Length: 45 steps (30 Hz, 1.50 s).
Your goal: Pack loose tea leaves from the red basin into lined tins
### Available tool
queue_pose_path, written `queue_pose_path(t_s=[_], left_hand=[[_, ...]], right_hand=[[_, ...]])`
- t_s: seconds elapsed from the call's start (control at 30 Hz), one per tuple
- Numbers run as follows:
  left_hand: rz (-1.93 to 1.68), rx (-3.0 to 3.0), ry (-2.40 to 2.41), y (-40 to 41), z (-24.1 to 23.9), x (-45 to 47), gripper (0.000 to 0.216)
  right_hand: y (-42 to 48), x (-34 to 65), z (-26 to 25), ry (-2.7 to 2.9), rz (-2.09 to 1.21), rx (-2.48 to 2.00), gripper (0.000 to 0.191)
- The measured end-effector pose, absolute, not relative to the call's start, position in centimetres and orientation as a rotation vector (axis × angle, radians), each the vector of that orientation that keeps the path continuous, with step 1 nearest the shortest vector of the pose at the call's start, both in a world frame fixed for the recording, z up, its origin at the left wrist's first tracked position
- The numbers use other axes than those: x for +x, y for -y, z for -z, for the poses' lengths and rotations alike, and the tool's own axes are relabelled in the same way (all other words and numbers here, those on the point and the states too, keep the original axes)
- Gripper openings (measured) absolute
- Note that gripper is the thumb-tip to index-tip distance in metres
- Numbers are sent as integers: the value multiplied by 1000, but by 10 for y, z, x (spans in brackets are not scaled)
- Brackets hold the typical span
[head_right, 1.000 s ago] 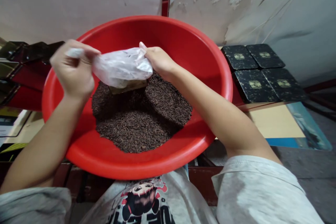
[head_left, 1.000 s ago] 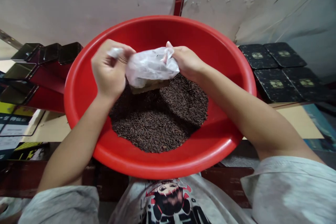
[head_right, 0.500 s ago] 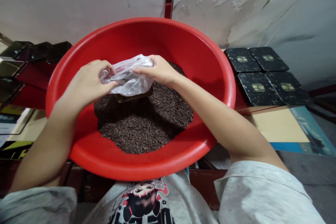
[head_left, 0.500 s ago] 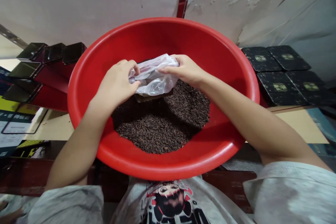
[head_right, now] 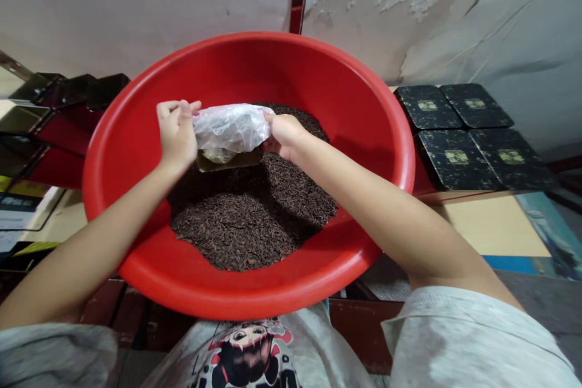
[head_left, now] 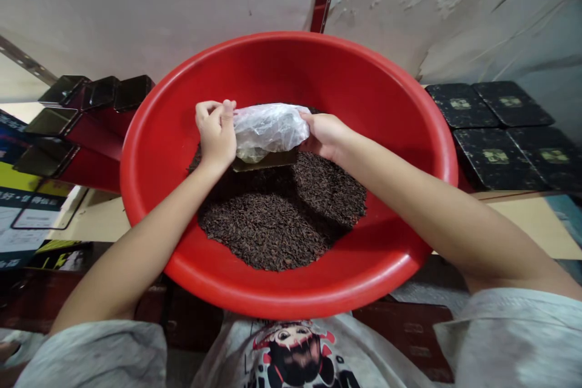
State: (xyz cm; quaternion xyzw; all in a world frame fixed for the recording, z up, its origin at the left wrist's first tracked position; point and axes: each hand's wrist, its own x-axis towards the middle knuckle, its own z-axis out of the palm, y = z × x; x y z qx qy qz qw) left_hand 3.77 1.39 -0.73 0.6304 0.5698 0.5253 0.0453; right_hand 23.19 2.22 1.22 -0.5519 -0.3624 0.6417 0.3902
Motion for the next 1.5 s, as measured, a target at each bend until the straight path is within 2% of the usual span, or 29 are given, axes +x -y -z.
queue_pose_path(t_s=[0.1,0.2,0.33,0.57,0.67,0.77,0.87,0.97,1.1,1.17,1.37,1.5], left_hand=[[-1695,2151,-1547,-8,4,40,50],[-1430,2401,-1310,-5,2,37,52],[-1114,2629,-1152,-8,11,38,81],[-993,2811,-1148,4,25,53,91],[-1033,2809,-1150,6,26,56,99],[-1172,2711,-1274,4,22,53,104],[-1285,2641,-1371,0,10,45,108],[-1355,2674,-1306,1,-7,37,106],[-1435,2573,-1243,1,-22,30,110],[-1399,2467,-1281,-2,-23,27,106],[-1291,2322,-1366,-6,-20,23,68],[-1370,2390,-1488,-2,-27,26,54]], right_hand=[[-30,233,-9,959,-1664,-1332,16],[-43,244,-7,978,-1493,-1313,15],[-51,256,-7,867,-1173,-1382,14],[-46,254,-3,750,-1209,-1390,18],[-49,260,-2,1022,-1149,-1404,10],[-52,269,-8,1476,-906,-1233,2],[-52,277,-18,1849,-654,-1037,16],[-50,284,-29,2042,-565,-951,29],[-43,288,-38,2092,-487,-871,32],[-39,285,-38,2103,-395,-865,28],[-38,266,-23,1970,-243,-976,5],[-44,269,-20,1974,-125,-1002,13]])
